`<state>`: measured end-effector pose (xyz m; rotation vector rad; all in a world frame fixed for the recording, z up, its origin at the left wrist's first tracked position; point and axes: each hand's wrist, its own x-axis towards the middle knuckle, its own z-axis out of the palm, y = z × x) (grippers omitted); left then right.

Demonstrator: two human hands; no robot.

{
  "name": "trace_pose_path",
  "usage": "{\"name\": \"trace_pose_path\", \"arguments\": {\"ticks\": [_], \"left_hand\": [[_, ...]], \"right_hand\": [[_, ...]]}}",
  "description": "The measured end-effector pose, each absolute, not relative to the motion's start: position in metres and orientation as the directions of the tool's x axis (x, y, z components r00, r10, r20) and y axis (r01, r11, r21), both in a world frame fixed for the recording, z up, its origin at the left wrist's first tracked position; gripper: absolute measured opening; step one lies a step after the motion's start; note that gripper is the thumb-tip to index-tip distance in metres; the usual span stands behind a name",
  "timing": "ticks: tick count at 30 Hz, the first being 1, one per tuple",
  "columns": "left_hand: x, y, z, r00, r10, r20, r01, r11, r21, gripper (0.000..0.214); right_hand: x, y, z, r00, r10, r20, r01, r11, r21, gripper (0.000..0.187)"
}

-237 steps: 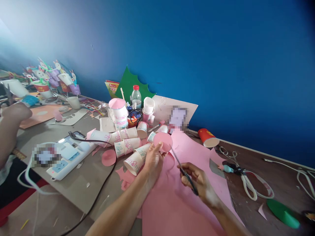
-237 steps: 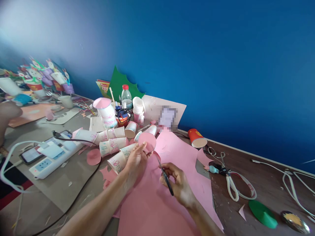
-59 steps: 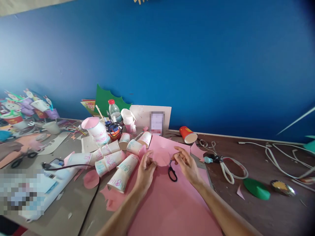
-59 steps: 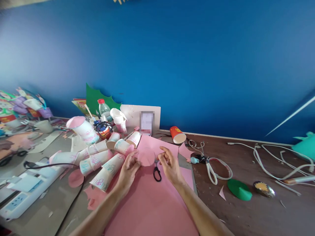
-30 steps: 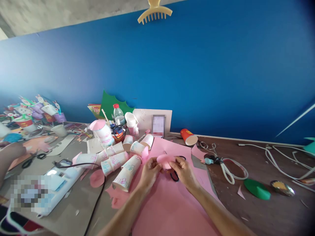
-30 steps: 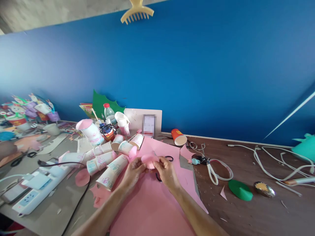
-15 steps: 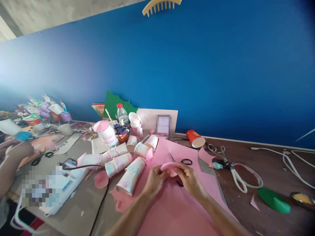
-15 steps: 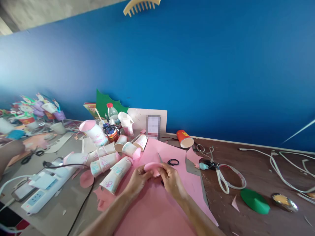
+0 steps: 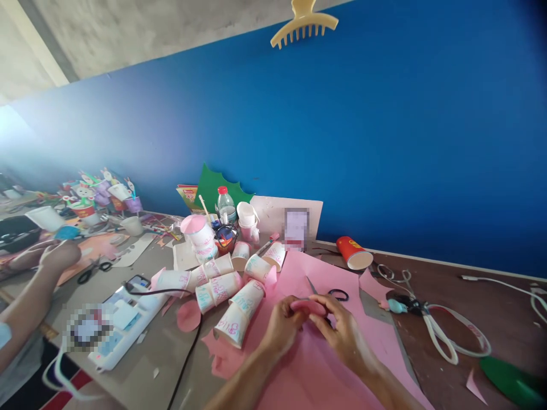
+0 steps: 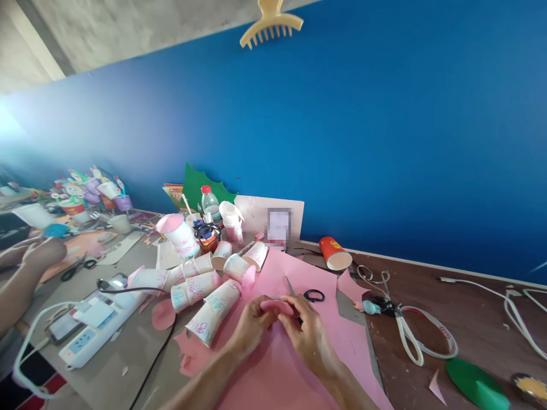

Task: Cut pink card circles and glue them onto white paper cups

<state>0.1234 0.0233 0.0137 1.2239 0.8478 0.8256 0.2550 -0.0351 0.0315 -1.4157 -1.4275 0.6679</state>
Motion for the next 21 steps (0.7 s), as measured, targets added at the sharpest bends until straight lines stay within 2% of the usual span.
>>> {"name": "trace_pose_path", "arguments": {"ticks": [3,8,13,21], "left_hand": [[0.123,0.022,0.011,0.461,0.882,-0.096,-0.046,0.132,0.990,0.006],[0.123,0.020,0.016,0.394,0.917,-0.057,-0.074,0.093,0.993,0.009],[0.122,0.021,0.024,0.466,0.872,-0.152,-0.006,0.175,0.985,0.013],[0.122,0.025,0.020,0.471,0.862,-0.187,0.102,0.157,0.982,0.021]], "right_hand": [[0.257,-0.032,0.015,0.256,0.947,0.194,0.343,0.099,-0.934,0.024],[0.258,-0.031,0.008,0.252,0.965,0.078,0.170,0.035,-0.985,0.031],[0.260,-0.030,0.014,0.228,0.971,0.071,0.181,0.029,-0.983,0.026],[0.259,-0.027,0.015,0.288,0.954,0.089,0.192,0.034,-0.981,0.024]]}}
